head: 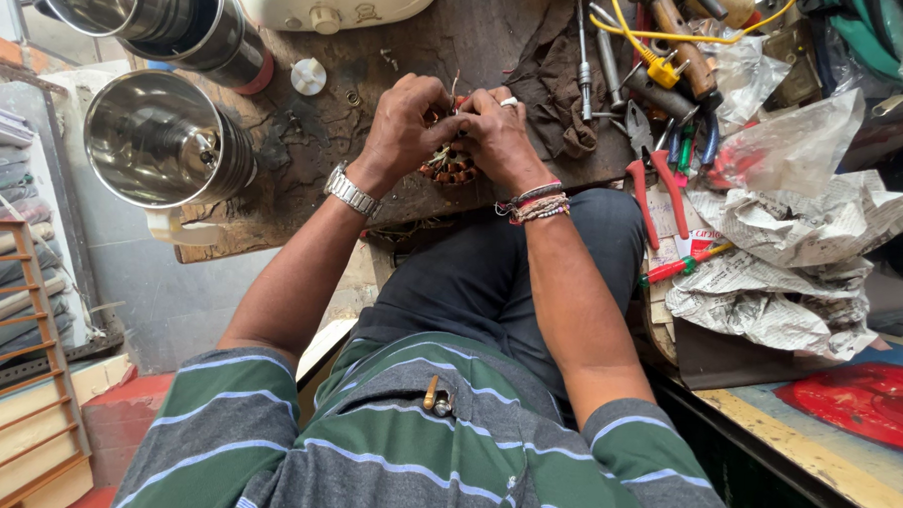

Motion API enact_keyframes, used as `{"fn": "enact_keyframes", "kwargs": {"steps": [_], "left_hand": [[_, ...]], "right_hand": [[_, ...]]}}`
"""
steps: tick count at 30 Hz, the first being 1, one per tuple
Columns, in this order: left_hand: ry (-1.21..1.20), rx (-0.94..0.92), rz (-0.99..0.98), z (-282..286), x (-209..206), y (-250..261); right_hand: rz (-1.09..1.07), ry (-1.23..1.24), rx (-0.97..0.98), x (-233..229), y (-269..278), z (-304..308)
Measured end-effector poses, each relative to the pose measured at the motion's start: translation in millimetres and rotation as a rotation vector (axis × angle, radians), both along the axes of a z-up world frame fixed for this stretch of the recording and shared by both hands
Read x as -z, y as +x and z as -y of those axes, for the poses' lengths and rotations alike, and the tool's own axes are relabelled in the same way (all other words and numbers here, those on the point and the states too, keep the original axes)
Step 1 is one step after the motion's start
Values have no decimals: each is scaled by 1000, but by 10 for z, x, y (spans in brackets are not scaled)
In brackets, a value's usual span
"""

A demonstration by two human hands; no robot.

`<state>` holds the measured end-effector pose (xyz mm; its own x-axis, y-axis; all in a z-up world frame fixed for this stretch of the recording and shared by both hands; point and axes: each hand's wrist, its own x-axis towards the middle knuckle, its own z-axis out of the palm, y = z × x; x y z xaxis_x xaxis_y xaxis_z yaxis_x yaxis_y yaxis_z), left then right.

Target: The person assembles a motor component for a kitchen appliance, likely a mixer grinder. They insert a copper-wound stator into a housing, connect wires, and use a hammer to secure a metal shaft. The person then attaches a plastic base plate and uses a hammer to drive a metal rod into the assembly.

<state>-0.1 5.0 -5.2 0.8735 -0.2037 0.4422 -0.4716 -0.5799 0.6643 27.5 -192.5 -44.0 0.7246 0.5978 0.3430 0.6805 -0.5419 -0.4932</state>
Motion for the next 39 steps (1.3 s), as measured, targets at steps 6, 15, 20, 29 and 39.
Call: {"fn": "enact_keyframes", "kwargs": {"steps": [6, 15, 20, 29, 39], "left_hand": [[17, -41, -48, 4, -87, -32], [26, 48, -30, 7, -426, 131], [-193, 21, -340, -26, -618, 278], [-558, -111, -307, -218, -621, 31], [-486, -351, -597, -411, 179, -538]], "right_hand": [[-18, -28, 0, -3, -11, -7], [-127, 255, 214, -78, -21, 161], [-105, 321, 211, -139, -15, 121], [-179, 226, 354, -72, 37, 214], [123, -420, 879, 244, 277, 300]]}}
